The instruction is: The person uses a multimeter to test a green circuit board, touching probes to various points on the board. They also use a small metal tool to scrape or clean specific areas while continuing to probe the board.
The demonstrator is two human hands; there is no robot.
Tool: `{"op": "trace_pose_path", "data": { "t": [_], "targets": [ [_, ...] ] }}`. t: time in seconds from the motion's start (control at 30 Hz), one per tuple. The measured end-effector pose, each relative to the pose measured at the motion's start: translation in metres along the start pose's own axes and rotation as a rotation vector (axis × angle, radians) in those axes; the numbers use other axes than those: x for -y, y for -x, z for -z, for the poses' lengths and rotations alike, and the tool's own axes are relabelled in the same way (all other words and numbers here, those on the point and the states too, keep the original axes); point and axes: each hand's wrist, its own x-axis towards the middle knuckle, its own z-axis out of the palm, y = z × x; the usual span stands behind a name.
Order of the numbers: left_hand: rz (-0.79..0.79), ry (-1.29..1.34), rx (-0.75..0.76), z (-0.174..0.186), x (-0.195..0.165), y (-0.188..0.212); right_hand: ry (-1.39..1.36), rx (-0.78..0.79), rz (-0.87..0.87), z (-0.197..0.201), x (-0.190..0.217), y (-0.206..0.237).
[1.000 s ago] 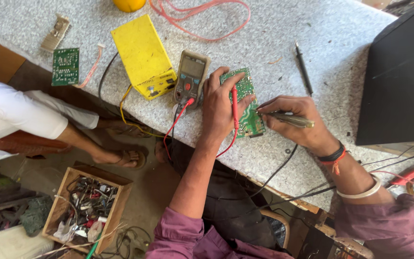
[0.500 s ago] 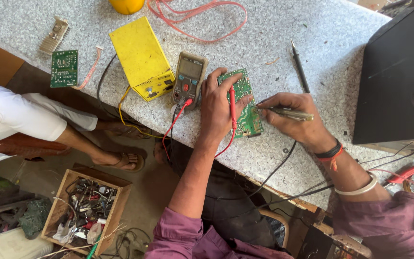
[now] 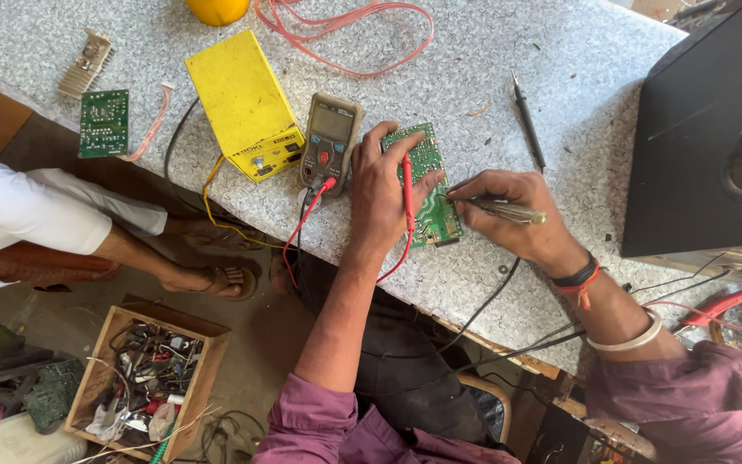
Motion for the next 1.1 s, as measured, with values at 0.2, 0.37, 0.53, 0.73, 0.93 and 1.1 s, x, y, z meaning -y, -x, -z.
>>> {"op": "trace_pose_path", "data": {
  "t": [0.2,0.37,0.53,0.73,0.93,1.1],
  "targets": [
    [-0.007,-0.004,0.002,0.0006,0.0006,0.0002,0.005,0.004,0.048,0.0010,0.0024,-0.0015],
    [-0.002,-0.011,0.007,0.0005,0.0005,-0.0005,0.010,-0.009,0.019,-0.0001,0.0061,-0.0007],
    [-0.010,-0.024,-0.001,-0.0007,0.0013,-0.0009,0.053,-0.027,0.022,-0.0014,0.0059,-0.0011],
    [-0.014,-0.016,-0.003,-0.0008,0.0008,-0.0012,0.004,-0.019,-0.021,-0.0036,-0.0002,-0.0013],
    [-0.013,-0.018,0.003,0.0002,0.0011,-0.0008,-0.044,-0.027,-0.077,-0.0054,-0.0018,0.0022],
    [-0.027,-0.025,-0.007,-0.0003,0.0014,-0.0026,-0.024,-0.026,-0.030,-0.0030,-0.0012,0.0008]
  ]
}}
